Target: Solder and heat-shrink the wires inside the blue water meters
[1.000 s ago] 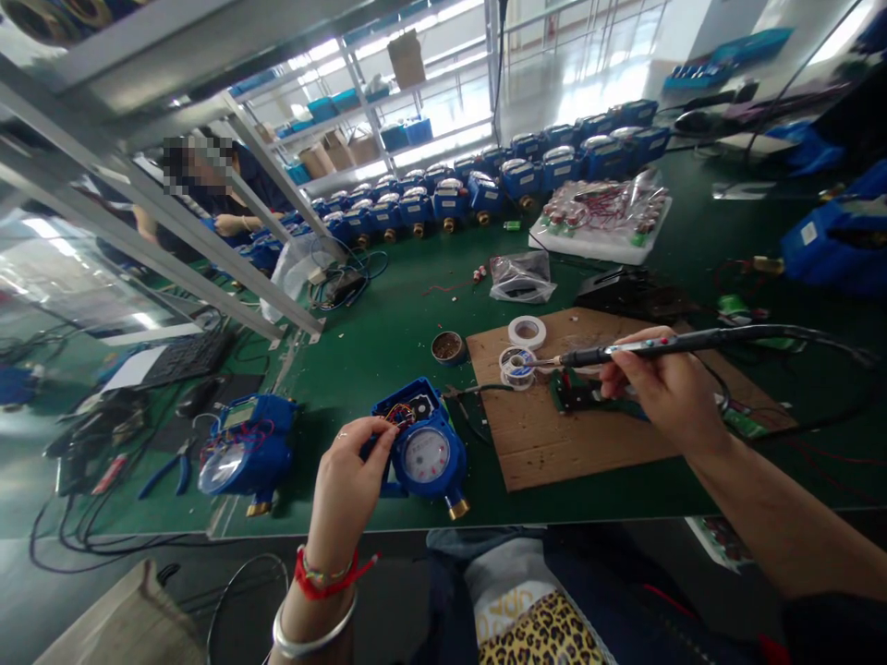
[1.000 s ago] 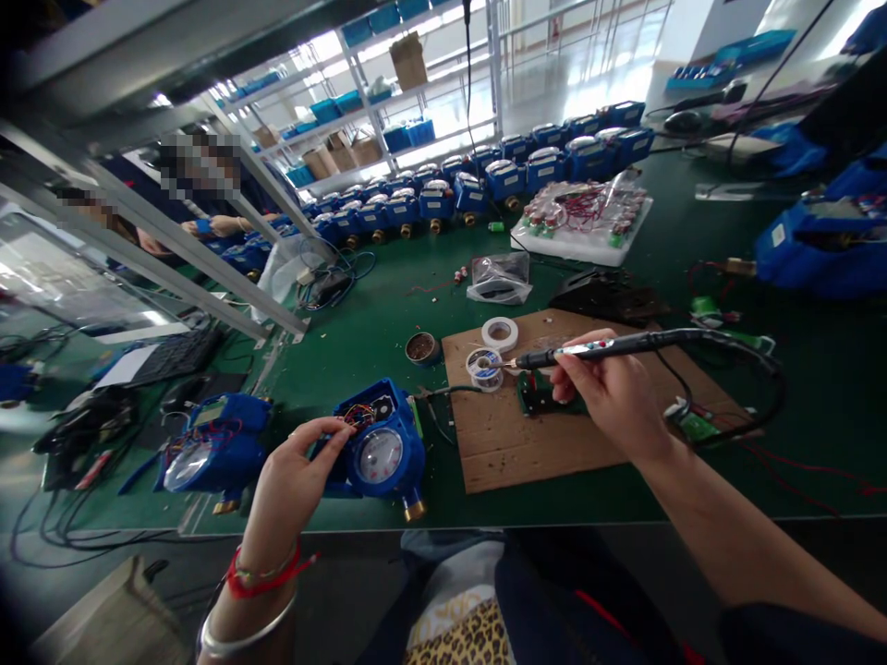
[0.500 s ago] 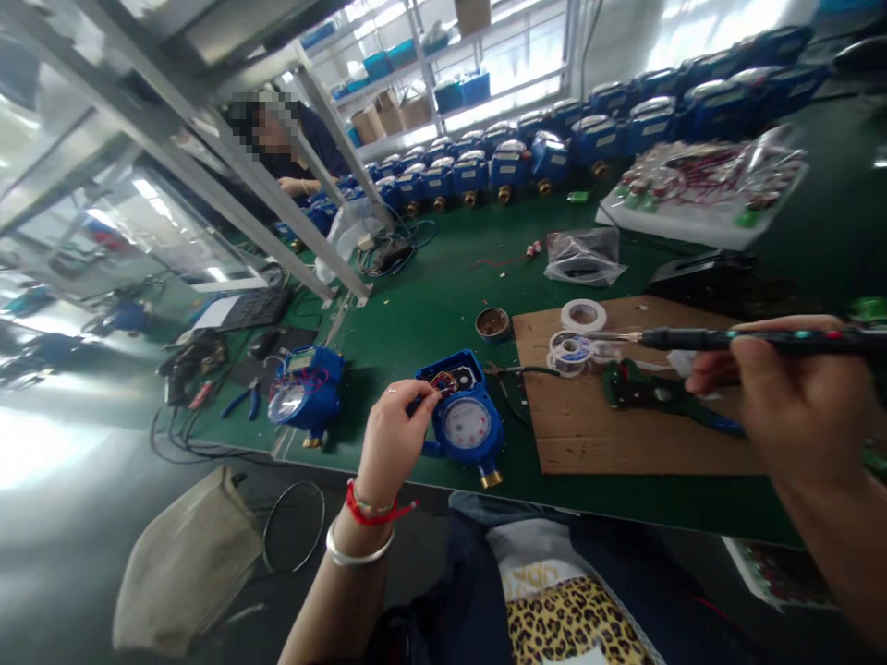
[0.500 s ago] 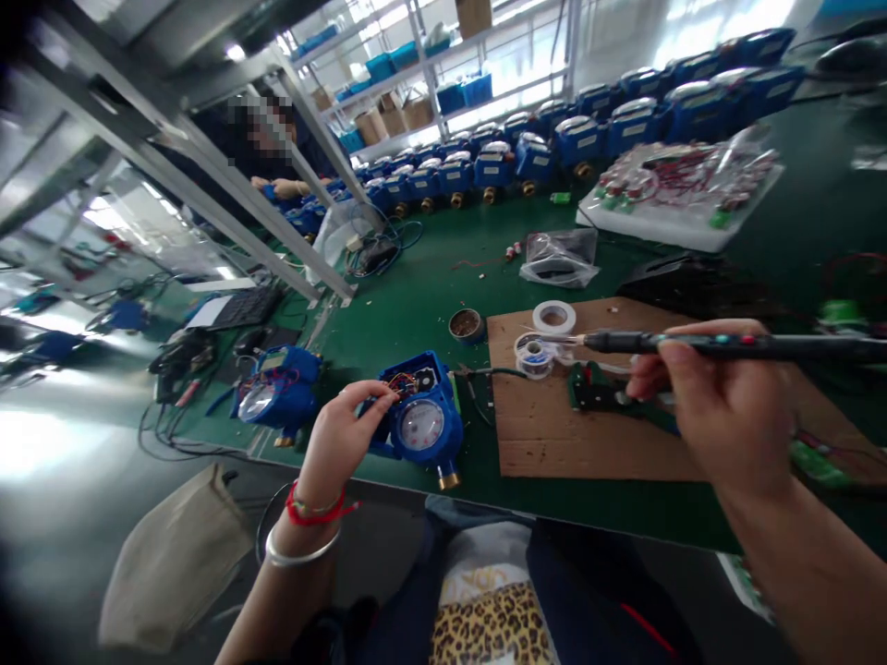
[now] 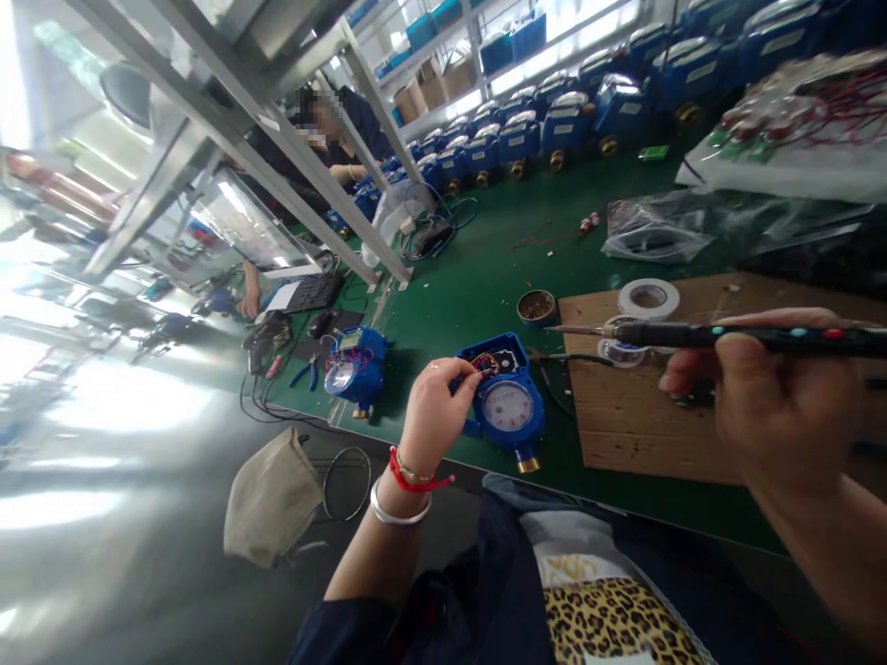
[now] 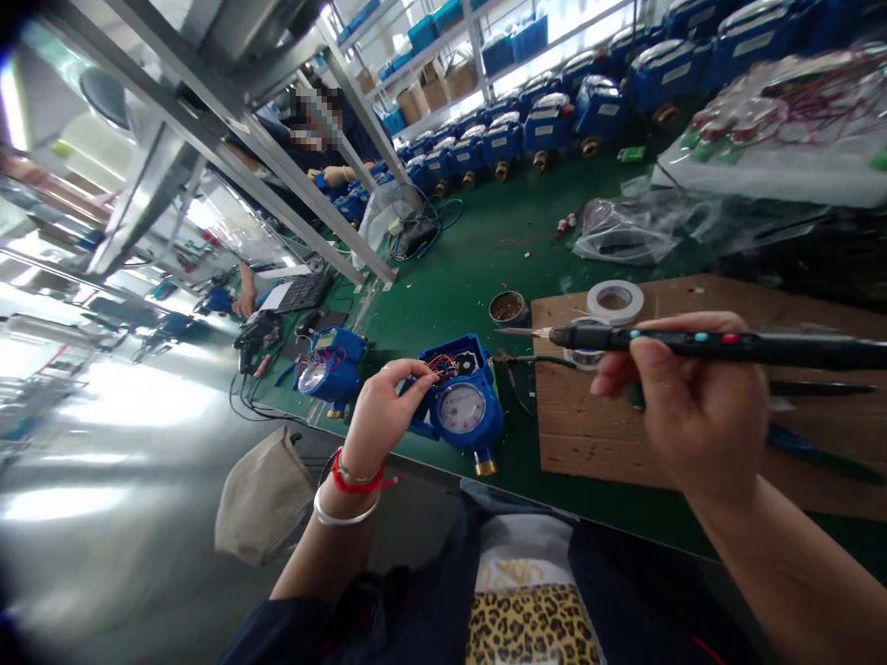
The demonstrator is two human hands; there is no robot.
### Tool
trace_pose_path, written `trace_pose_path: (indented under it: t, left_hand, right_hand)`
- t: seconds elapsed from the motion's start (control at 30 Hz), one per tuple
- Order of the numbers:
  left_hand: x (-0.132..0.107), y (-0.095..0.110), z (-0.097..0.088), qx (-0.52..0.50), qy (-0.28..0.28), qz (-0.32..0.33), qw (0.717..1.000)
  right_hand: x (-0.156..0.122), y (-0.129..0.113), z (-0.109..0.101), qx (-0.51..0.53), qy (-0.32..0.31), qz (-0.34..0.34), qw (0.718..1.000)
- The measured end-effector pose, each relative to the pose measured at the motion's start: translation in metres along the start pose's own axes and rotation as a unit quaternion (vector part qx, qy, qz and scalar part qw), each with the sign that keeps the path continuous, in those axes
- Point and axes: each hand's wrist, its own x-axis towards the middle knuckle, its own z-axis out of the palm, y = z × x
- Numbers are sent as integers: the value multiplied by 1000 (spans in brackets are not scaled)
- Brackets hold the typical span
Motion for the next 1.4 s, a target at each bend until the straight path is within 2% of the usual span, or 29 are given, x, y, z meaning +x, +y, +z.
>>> trace_pose_path:
  t: [0.13, 0.27, 0.4, 0.67, 0.8, 0.97, 1.2, 1.4]
  left_hand:
    - [1, 7, 1, -19, -28, -9, 999]
    - [2, 13, 3, -2, -24, -30, 999]
    - [2, 14, 5, 19, -9, -32, 999]
    - [-5, -2, 11, -16, 33, -58, 998]
    - [-12, -9, 10, -64, 39, -68, 995]
    - [-13, -3, 6, -66, 41, -58, 995]
    - [-6, 9, 10, 38, 46, -7, 998]
    - [-3, 7, 13, 74, 30, -36, 996]
  right_hand:
    - [-9, 5, 24, 62, -47, 21, 997]
    - [-13, 11, 50, 139, -26, 54, 989]
    - [-16, 19, 74, 183, -8, 55, 982]
    - [-19, 25, 105, 257, 3, 130, 958]
    - [-23, 23, 118, 275, -17, 155, 949]
    - [-28, 22, 128, 286, -22, 179, 941]
    - [-28, 22, 130, 315, 0, 199, 928]
    - [-29, 19, 128, 315, -11, 204, 927]
